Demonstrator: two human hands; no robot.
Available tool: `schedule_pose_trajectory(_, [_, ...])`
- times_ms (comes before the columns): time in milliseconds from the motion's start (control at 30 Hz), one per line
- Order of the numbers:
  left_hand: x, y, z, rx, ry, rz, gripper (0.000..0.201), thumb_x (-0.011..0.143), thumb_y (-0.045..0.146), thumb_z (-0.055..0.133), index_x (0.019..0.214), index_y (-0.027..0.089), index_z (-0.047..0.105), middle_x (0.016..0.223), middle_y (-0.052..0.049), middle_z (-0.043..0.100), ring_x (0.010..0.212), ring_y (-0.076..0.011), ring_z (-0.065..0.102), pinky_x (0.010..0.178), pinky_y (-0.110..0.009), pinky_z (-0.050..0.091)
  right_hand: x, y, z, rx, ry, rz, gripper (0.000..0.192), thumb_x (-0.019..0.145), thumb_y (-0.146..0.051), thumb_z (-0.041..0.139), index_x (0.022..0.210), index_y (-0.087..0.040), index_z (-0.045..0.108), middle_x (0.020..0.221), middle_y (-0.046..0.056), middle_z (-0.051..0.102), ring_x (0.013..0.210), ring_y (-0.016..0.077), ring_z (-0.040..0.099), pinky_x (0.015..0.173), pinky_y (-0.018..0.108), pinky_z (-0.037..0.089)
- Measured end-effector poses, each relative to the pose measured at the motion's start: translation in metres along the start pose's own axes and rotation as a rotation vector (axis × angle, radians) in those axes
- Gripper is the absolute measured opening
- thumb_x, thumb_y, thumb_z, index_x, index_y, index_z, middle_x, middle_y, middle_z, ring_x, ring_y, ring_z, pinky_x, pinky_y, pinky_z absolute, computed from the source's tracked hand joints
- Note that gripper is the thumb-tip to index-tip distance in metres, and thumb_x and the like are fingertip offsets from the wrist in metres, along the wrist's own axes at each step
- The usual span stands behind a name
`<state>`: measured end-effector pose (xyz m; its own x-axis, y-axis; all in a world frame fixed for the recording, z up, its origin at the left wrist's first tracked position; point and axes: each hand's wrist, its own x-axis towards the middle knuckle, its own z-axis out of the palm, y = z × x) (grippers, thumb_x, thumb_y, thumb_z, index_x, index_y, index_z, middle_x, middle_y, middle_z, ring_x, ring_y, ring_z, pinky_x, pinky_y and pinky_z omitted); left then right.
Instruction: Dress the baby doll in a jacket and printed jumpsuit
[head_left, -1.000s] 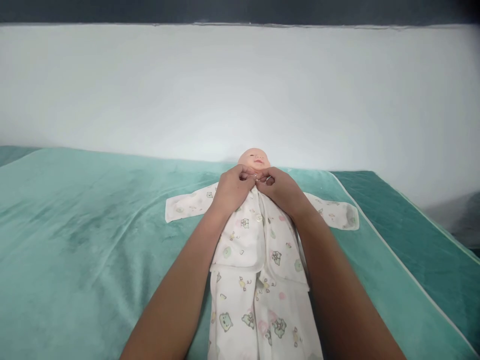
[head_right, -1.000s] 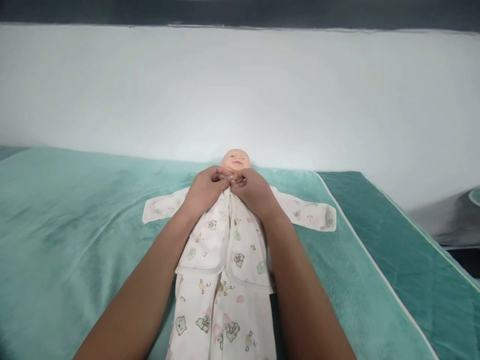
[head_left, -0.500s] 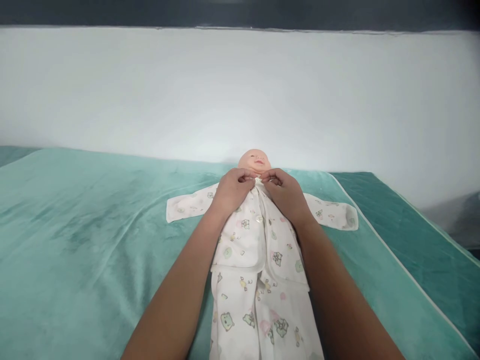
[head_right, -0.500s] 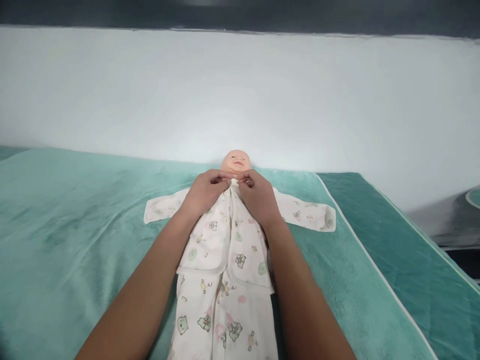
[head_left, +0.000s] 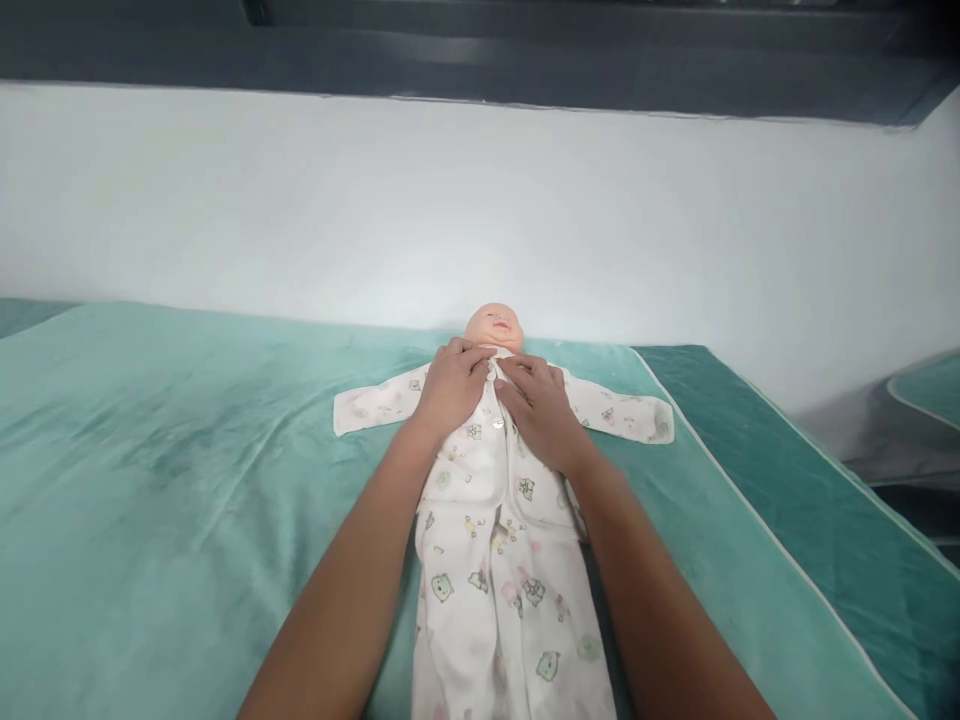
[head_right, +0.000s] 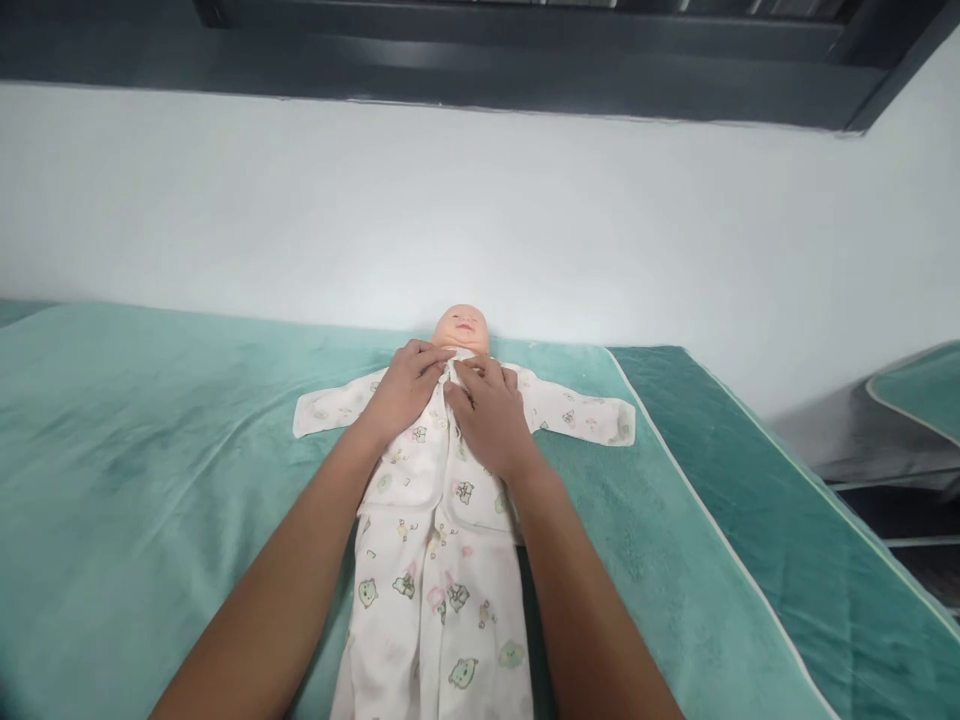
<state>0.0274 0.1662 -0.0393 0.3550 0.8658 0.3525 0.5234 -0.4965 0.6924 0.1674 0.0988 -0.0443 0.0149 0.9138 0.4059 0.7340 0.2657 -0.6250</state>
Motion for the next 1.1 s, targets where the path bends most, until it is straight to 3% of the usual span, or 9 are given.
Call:
schedule_pose_trajectory(133, [-0.009,0.006,-0.001,-0.020,0.043,0.037,0.033,0.094,0.025,0.043,0.116,0.024,0.067,0.117,-0.006,0.061,0.117,-0.0222,0.051,0.106,-0.039,0.038,-0.019,-0.002,-0.001,0.144,0.009,0.052,0.039,0.094,-0.039,0.045,0.128,-0.027,0.058,0.141,0.005,0.051,0.134,0.0236,0.038,0.113,0.046,0.028])
schedule_pose_trajectory(233, [-0.017,0.012,-0.002,-0.053,0.128,0.082,0.029,0.093,0.023,0.045,0.109,0.021,0.069,0.114,-0.006,0.065,0.114,-0.0208,0.054,0.103,-0.036,0.040,-0.034,-0.002,-0.001,0.313,0.134,0.111,0.037,0.092,-0.041,0.050,0.125,-0.027,0.061,0.142,0.004,0.051,0.134,0.0218,0.041,0.113,0.043,0.033])
schedule_pose_trajectory(367, [-0.027,0.018,-0.002,-0.119,0.252,0.052,0.025,0.091,0.021,0.047,0.103,0.021,0.069,0.104,-0.004,0.069,0.099,-0.0176,0.061,0.089,-0.030,0.047,-0.043,-0.003,-0.002,0.435,0.260,0.095,0.029,0.091,-0.035,0.051,0.116,-0.027,0.064,0.129,0.005,0.061,0.122,0.0200,0.053,0.104,0.040,0.044])
schedule_pose_trajectory(700, [-0.032,0.024,-0.003,-0.227,0.146,-0.035,0.012,0.085,0.024,0.057,0.079,0.020,0.066,0.090,-0.002,0.063,0.082,-0.0144,0.057,0.079,-0.028,0.045,-0.035,0.001,-0.003,0.350,0.191,0.082,0.025,0.088,-0.036,0.057,0.110,-0.028,0.064,0.128,0.004,0.058,0.125,0.0208,0.048,0.109,0.041,0.037])
schedule_pose_trajectory(867, [-0.024,0.018,-0.005,-0.315,0.047,-0.103,0.009,0.081,0.029,0.063,0.079,0.020,0.066,0.088,0.000,0.059,0.081,-0.0137,0.053,0.079,-0.028,0.042,-0.025,-0.014,-0.002,0.086,0.262,0.188,0.016,0.083,-0.036,0.060,0.094,-0.024,0.063,0.105,0.006,0.060,0.107,0.0247,0.050,0.095,0.042,0.040])
schedule_pose_trajectory(1100, [-0.020,0.011,-0.003,-0.353,0.011,-0.100,0.018,0.084,0.035,0.062,0.075,0.019,0.060,0.092,-0.002,0.058,0.083,-0.0144,0.053,0.078,-0.028,0.040,-0.005,-0.023,-0.011,-0.017,0.059,0.271,0.013,0.082,-0.033,0.056,0.077,-0.021,0.054,0.081,0.002,0.061,0.074,0.0178,0.052,0.066,0.031,0.037])
